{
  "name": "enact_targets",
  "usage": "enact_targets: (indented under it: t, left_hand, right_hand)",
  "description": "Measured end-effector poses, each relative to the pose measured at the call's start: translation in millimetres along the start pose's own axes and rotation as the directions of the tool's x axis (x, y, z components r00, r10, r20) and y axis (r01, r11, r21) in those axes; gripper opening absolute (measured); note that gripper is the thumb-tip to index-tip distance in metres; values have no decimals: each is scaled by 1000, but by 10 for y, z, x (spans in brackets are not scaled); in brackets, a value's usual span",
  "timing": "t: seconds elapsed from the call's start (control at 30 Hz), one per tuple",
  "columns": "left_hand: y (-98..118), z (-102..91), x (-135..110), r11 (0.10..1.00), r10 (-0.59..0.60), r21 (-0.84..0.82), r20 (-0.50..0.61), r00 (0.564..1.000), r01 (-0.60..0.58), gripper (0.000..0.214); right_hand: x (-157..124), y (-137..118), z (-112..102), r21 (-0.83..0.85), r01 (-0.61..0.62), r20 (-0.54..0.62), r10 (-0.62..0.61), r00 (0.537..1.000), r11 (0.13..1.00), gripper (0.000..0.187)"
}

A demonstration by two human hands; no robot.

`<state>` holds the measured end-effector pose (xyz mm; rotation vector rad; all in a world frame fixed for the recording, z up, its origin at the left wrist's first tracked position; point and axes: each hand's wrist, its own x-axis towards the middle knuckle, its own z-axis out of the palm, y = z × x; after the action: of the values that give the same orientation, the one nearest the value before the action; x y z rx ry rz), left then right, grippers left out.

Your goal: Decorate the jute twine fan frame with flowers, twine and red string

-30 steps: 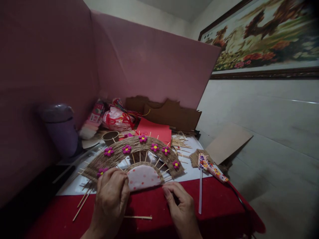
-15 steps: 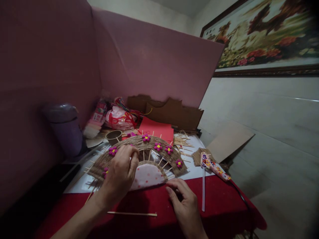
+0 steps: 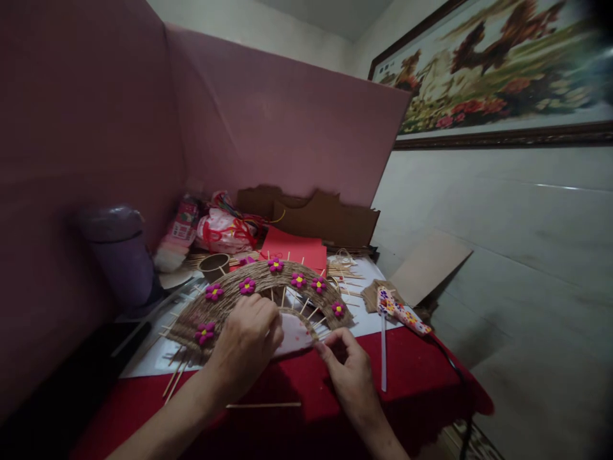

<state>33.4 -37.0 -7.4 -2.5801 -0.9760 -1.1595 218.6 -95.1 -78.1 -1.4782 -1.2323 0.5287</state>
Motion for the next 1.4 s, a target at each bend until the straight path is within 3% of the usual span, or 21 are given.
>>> enact_targets:
  t: [0.1, 0.3, 0.5, 0.7, 0.9, 1.03, 1.23, 1.4]
  left_hand:
    - [78, 137, 54, 999, 43, -3, -19, 999, -43, 23]
    - [140, 392, -93, 983, 131, -108, -137, 982, -146, 20]
    - [140, 368, -173, 961, 149, -208, -172, 974, -184, 15]
    - [107, 391, -164, 958, 129, -223, -224, 966, -180, 16]
    - [44, 406, -185, 978, 78, -179, -180, 981, -110, 18]
    - [18, 408, -187, 986, 34, -155, -155, 987, -58, 16]
    - [22, 376, -173, 968, 55, -228, -204, 978, -102, 22]
    - [73, 257, -196, 954, -15, -300, -83, 996, -10, 19]
  right_hand:
    - [41, -2, 35, 51, -19, -72, 23, 997, 999, 36]
    - [8, 29, 59, 71, -38, -62, 43, 997, 997, 29]
    - [-10, 42, 60, 97, -65, -52, 70, 996, 993, 29]
    - [34, 33, 28, 251, -190, 13, 193, 981, 949, 45]
    - [74, 25, 29, 336, -216, 32, 218, 975, 917, 55]
    - [70, 26, 20, 336, -206, 51, 201, 978, 919, 50]
    - [63, 12, -9, 356, -224, 92, 205, 975, 907, 41]
    - [61, 29, 5, 345, -191, 101, 165, 981, 919, 37]
